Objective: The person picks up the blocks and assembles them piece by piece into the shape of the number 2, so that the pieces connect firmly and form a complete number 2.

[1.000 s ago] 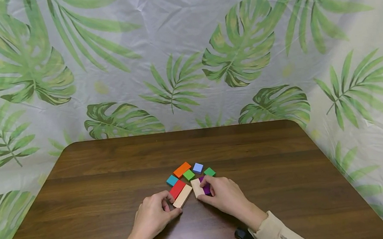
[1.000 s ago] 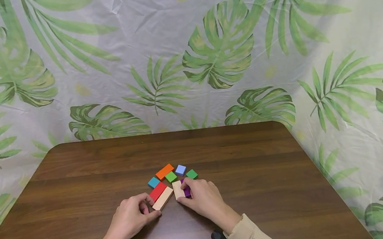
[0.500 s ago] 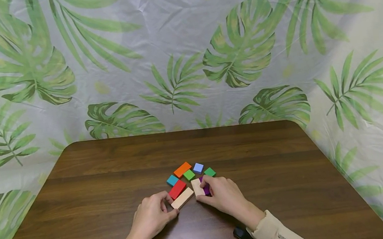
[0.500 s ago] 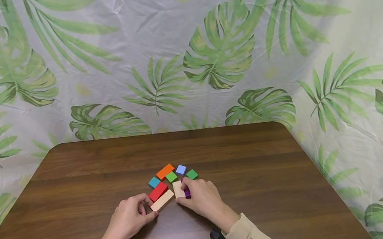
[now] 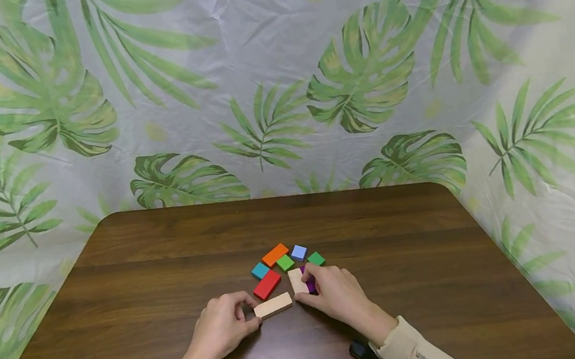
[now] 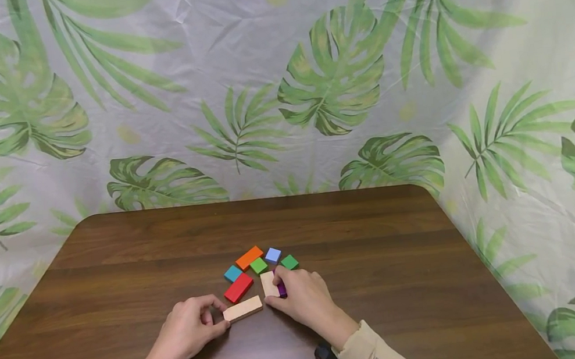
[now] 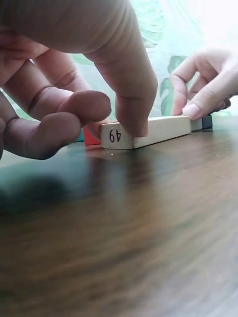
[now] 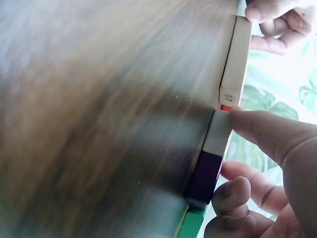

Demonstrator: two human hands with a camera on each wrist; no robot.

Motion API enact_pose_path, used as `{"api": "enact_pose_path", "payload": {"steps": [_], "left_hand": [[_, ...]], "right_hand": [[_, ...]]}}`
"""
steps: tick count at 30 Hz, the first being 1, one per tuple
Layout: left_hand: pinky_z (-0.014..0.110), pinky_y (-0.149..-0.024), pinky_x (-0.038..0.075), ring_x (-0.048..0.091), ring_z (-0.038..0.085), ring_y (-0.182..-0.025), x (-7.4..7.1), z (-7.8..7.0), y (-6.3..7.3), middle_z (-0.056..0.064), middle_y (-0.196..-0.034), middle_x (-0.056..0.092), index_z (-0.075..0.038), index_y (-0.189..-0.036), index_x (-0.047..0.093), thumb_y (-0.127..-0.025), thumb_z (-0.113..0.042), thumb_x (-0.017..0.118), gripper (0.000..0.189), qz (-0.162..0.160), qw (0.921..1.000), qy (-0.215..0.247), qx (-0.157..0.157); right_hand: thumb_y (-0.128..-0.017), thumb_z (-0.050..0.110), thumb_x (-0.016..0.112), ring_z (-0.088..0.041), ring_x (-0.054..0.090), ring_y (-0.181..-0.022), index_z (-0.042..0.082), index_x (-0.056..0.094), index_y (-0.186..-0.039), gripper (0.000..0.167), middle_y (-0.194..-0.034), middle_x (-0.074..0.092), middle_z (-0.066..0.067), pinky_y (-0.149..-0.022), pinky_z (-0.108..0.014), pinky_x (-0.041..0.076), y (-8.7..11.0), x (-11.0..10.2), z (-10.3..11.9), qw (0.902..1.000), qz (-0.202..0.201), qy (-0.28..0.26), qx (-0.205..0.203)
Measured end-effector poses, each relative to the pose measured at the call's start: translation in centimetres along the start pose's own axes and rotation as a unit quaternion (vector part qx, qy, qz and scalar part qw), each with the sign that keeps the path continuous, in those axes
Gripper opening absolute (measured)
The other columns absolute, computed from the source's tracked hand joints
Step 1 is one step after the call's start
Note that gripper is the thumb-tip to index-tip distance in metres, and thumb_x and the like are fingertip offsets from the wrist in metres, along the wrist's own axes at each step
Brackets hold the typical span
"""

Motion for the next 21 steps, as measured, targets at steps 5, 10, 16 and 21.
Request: {"api": "enact_pose_path", "payload": {"steps": [5, 10, 16, 21], "left_hand": [[0.027, -0.054, 0.036, 0.048, 0.006, -0.055, -0.2, 0.5, 0.0, -0.012, -0.060, 0.053, -0.029, -0.088, 0.077, -0.078, -0.021, 0.095, 0.022, 0.010, 0.9998, 0.018, 0.008], [0.024, -0.052, 0.036, 0.048, 0.007, -0.052, -0.4, 1.1, -0.3, -0.010, -0.059, 0.054, -0.025, -0.092, 0.079, -0.080, -0.020, 0.094, 0.020, 0.033, 0.9975, 0.062, 0.005], [0.024, -0.050, 0.035, 0.048, 0.008, -0.052, -0.3, 1.6, -0.4, -0.008, -0.059, 0.056, -0.023, -0.096, 0.079, -0.082, -0.020, 0.094, 0.020, 0.049, 0.9951, 0.085, 0.008], [0.024, -0.050, 0.035, 0.049, 0.007, -0.052, -0.2, 1.7, -0.5, -0.010, -0.060, 0.057, -0.026, -0.096, 0.079, -0.082, -0.022, 0.093, 0.020, 0.049, 0.9952, 0.084, 0.004]], "right_hand": [[-0.087, 0.041, 0.089, -0.010, 0.045, -0.056, 0.018, 0.070, -0.101, 0.034, -0.068, 0.053, 0.009, -0.052, -0.026, 0.036, 0.0, 0.0, 0.1, 1.0000, 0.004, 0.001, 0.007], [-0.087, 0.041, 0.089, -0.010, 0.045, -0.056, 0.018, 0.069, -0.101, 0.034, -0.068, 0.053, 0.008, -0.052, -0.026, 0.035, -0.2, 0.2, 0.2, 1.0000, 0.004, 0.002, 0.008], [-0.087, 0.041, 0.089, -0.011, 0.045, -0.056, 0.018, 0.069, -0.100, 0.033, -0.068, 0.052, 0.008, -0.052, -0.026, 0.034, -0.1, 0.3, 0.1, 0.9999, 0.005, 0.002, 0.012], [-0.087, 0.040, 0.089, -0.010, 0.045, -0.056, 0.019, 0.069, -0.099, 0.032, -0.067, 0.052, 0.008, -0.052, -0.026, 0.033, 0.0, 0.3, 0.0, 0.9999, 0.004, 0.001, 0.014]]}}
Point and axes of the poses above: each hand's wrist, its own y-axis away from the middle knuckle, its own x-axis out of the palm, z = x × y, the point moved 2 cm from there along -y, towards the middle knuckle
